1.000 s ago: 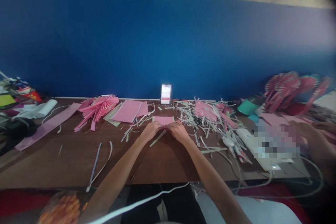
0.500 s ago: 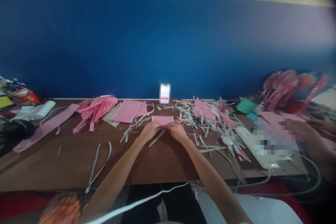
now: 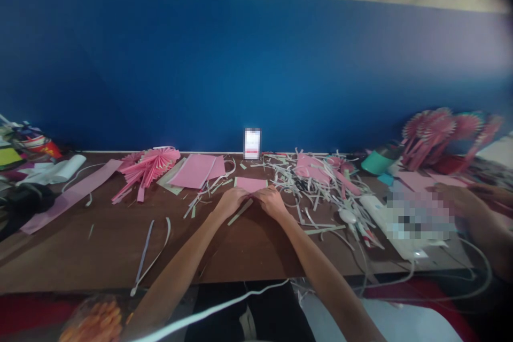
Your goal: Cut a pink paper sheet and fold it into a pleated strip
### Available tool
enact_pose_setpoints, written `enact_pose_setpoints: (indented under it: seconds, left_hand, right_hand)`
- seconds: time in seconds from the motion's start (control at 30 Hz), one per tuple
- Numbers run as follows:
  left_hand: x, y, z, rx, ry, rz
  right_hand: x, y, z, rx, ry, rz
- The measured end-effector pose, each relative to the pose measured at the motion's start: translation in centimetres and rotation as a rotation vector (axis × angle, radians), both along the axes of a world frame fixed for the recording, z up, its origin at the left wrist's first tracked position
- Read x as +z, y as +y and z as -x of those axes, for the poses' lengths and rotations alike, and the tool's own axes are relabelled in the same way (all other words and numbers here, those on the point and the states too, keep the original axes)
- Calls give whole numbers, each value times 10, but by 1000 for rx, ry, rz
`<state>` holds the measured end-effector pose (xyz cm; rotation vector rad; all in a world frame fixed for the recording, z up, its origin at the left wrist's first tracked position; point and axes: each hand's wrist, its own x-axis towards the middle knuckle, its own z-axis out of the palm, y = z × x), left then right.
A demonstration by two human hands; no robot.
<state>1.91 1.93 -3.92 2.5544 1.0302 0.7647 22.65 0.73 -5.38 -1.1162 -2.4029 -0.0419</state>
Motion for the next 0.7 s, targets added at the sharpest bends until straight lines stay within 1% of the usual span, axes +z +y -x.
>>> enact_pose_setpoints:
  seconds: [0.17, 0.37, 0.5, 0.7]
  left_hand:
    - [0, 0, 1, 13, 105, -48]
    - [3, -4, -3, 52, 245, -163]
    - [1, -5, -6, 38, 254, -183]
    - [-2, -6, -4, 77, 237, -179]
  right_hand:
    - [0, -1, 1, -4, 3, 7]
    - [-3, 1, -3, -44, 36, -20]
    - [0, 0, -6, -50, 39, -32]
    - [3, -2, -5, -41, 34, -22]
